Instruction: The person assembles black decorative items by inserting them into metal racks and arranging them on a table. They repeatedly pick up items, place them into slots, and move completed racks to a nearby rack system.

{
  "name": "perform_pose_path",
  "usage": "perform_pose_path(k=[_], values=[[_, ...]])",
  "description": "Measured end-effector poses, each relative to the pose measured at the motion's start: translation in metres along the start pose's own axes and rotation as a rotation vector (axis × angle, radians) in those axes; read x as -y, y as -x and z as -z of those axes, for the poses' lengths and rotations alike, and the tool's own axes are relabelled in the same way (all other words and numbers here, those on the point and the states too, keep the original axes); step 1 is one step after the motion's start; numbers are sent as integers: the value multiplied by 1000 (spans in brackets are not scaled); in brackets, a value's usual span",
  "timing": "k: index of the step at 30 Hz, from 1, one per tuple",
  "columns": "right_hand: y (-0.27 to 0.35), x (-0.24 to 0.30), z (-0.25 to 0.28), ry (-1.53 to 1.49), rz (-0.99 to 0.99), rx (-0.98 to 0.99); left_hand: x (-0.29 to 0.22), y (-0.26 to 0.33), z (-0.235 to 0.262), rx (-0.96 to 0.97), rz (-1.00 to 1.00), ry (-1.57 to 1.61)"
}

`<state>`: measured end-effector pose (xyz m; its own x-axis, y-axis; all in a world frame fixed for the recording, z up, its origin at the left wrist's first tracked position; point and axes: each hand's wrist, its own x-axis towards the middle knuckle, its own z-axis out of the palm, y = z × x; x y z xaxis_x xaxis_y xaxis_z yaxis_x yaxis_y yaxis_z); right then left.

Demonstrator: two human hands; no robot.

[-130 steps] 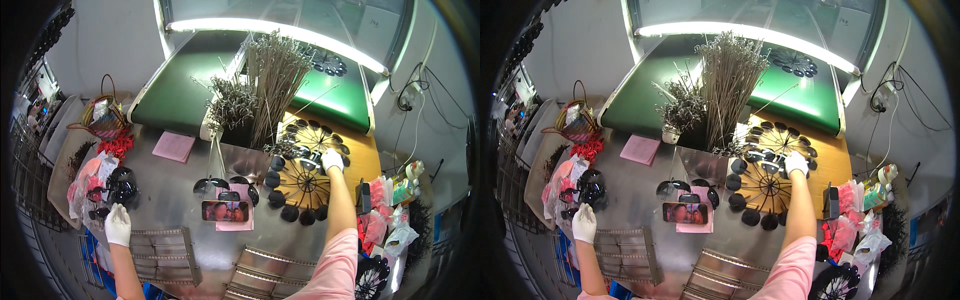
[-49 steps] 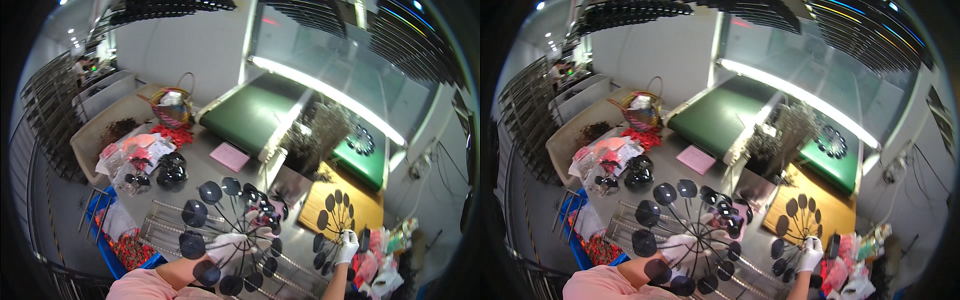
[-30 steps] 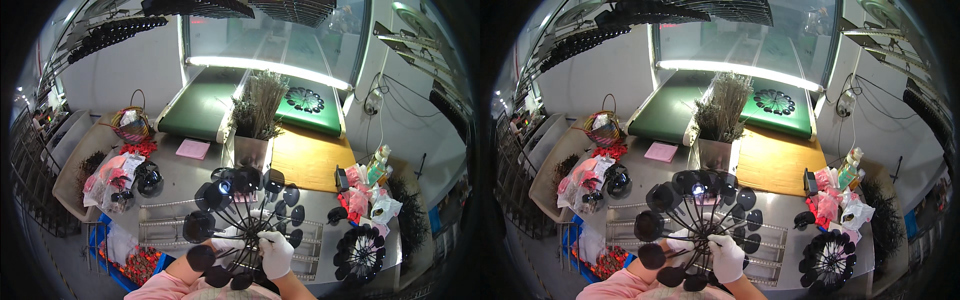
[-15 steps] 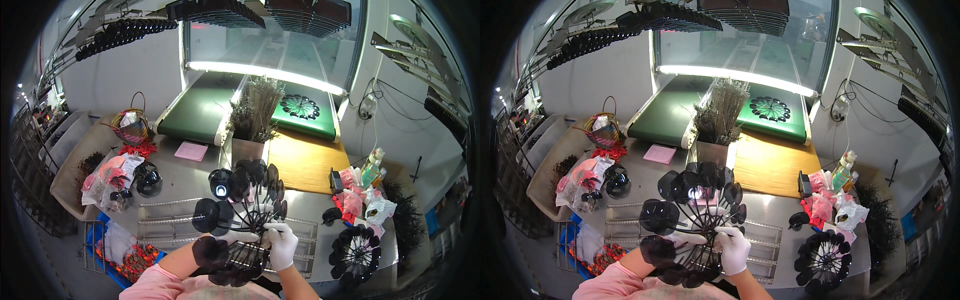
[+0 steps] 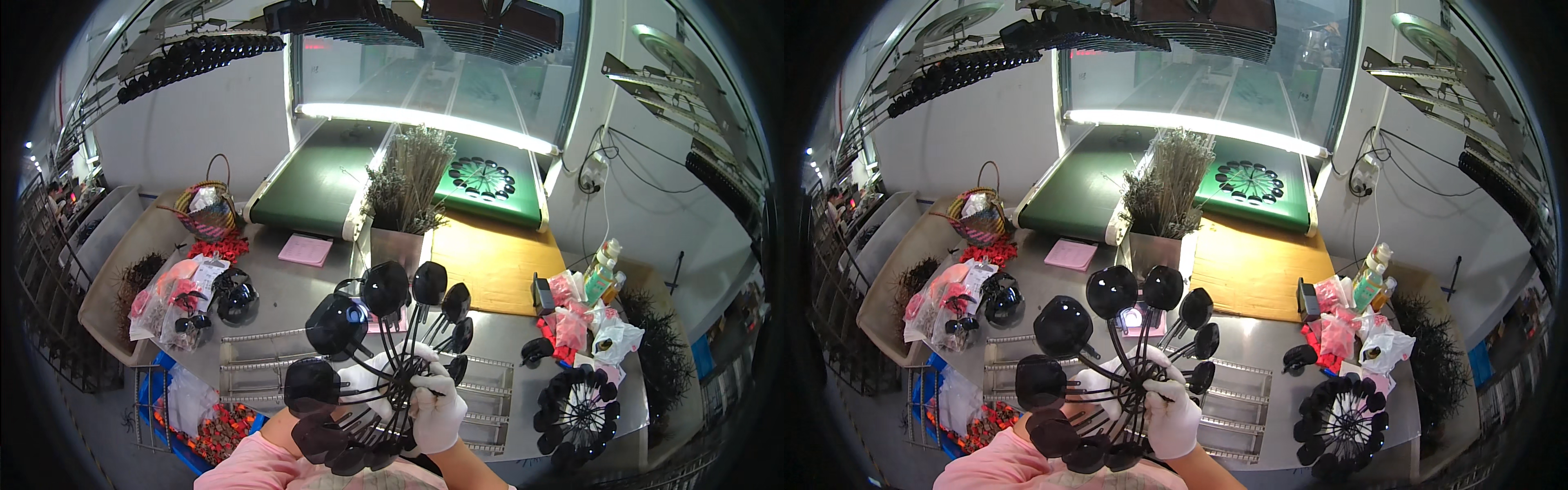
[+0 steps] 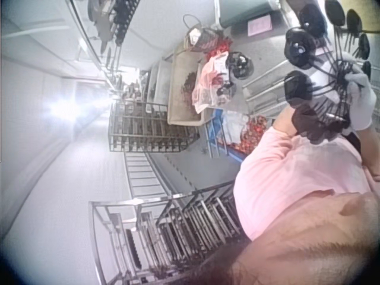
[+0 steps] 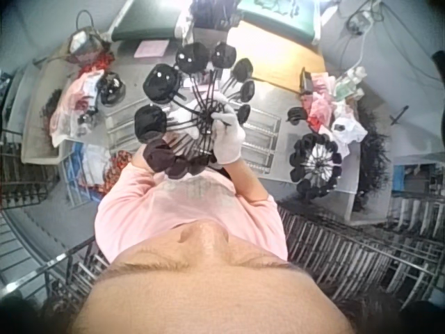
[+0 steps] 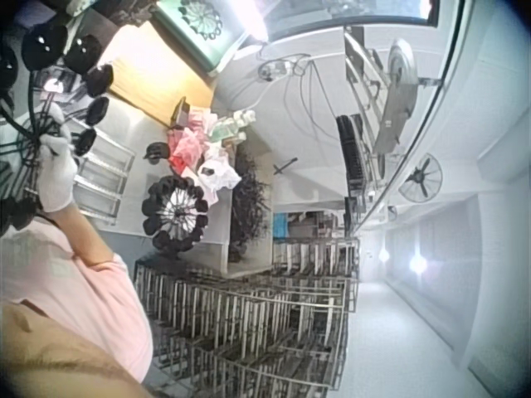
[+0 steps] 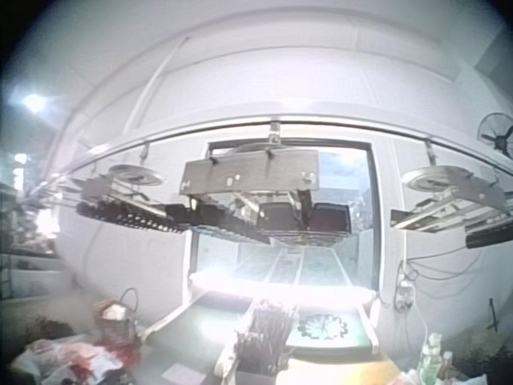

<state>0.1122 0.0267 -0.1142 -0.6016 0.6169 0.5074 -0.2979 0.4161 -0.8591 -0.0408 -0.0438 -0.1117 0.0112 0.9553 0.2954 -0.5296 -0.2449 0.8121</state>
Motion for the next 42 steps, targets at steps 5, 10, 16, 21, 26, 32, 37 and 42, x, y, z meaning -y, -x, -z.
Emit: perform_pose_path(k=[5, 10, 16, 21, 26, 32, 37, 42], values=[[-10, -8, 7, 14, -122, -65, -2, -13, -9, -243, -113, -565], [-12, -46, 51, 60, -305, 68, -61, -26, -15, -277, -180, -1636], [21, -53, 76, -482, -762, 710, -111, -73, -37, 96, -391, -1905], [24, -37, 67, -392, -710, 1006, -76, -101, -53, 985, -1051, -2080], [18, -43, 85, -365, -757, 796, -56, -89, -42, 932, -850, -2074], [26, -55, 87, -268, -721, 405, -77, -81, 7, 481, -761, -1989], [39, -51, 70, -764, -999, 477, -62, -80, -11, 172, -549, -1809], [36, -58, 49, -386, -953, 759, -32, -85, -37, 808, -804, -1885]])
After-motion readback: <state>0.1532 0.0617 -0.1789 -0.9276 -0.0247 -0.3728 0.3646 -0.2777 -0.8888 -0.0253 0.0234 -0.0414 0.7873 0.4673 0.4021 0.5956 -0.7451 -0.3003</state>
